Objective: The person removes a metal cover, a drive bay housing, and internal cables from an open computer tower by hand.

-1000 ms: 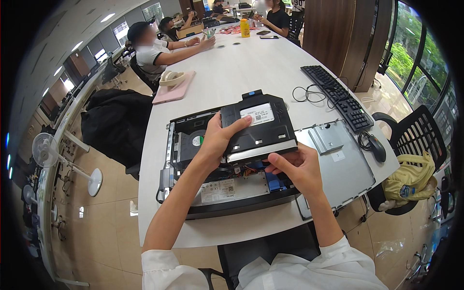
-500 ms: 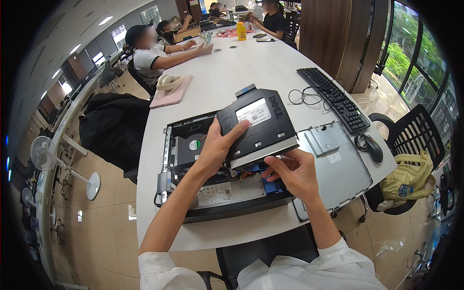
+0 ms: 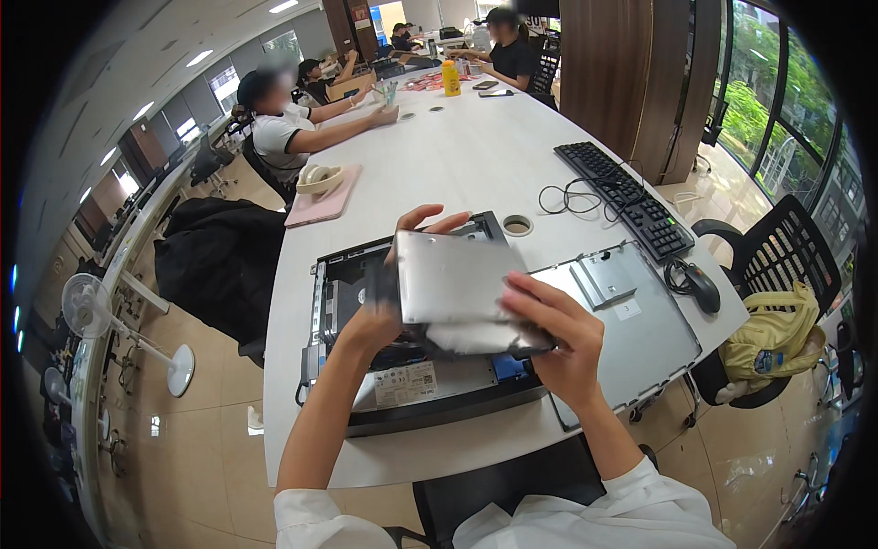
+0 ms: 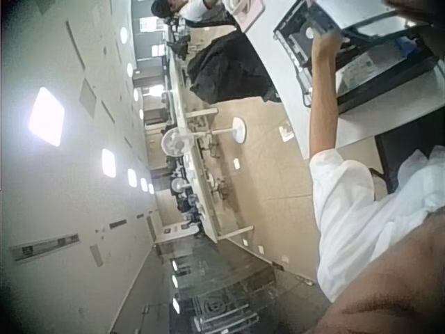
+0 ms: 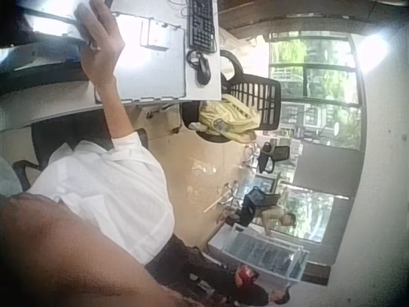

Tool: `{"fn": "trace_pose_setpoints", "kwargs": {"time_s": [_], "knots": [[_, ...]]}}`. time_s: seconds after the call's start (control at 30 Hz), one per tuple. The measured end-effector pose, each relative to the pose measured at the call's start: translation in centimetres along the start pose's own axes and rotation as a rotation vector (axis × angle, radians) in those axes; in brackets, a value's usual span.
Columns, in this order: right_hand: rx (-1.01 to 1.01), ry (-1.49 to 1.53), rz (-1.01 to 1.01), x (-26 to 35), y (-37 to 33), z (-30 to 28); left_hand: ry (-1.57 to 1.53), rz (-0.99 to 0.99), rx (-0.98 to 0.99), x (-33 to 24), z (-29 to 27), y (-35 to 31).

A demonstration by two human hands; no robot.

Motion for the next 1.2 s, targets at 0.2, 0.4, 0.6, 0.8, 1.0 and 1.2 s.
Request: {"fn": "trace_pose_setpoints", "kwargs": {"time_s": [0.2, 0.4, 0.6, 0.8, 1.0, 1.2], "knots": [[0.105, -0.245, -0.320, 3.4, -0.5, 1.0, 0.133, -0.119, -0.088, 0.7, -0.7, -0.6], [0.087, -0.284, -0.341, 3.1, -1.2, 1.4, 0.064, -0.117, -0.023, 1.3, -1.1, -0.9], [0.058, -0.327, -0.334, 3.4, -0.4, 0.2, 0.165, -0.113, -0.094, 1.3, -1.3, -0.9], [-0.134, -0.532, -0.219, 4.1, 1.2, -7.5, 0.514, -0.075, -0.282, 0.9, -1.8, -0.7], [-0.415, -0.304, 0.258, -2.8, 1.0, -22.3, 0.816, 0.081, -0.236, -0.3, -0.8, -0.8], [-0.546, -0.065, 0.600, -10.6, -6.4, -28.7, 1.062, 0.076, -0.163, -0.1, 0.6, -0.8]]}}
Point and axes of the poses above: each hand's wrist, its own y-axis towards the middle knuckle, its own z-axis out of the palm, x = y × z, the point moved 9 cm from there along y, towards the middle knuckle, and after that the axes turned 4 degrees about x, right-handed, at the moved point
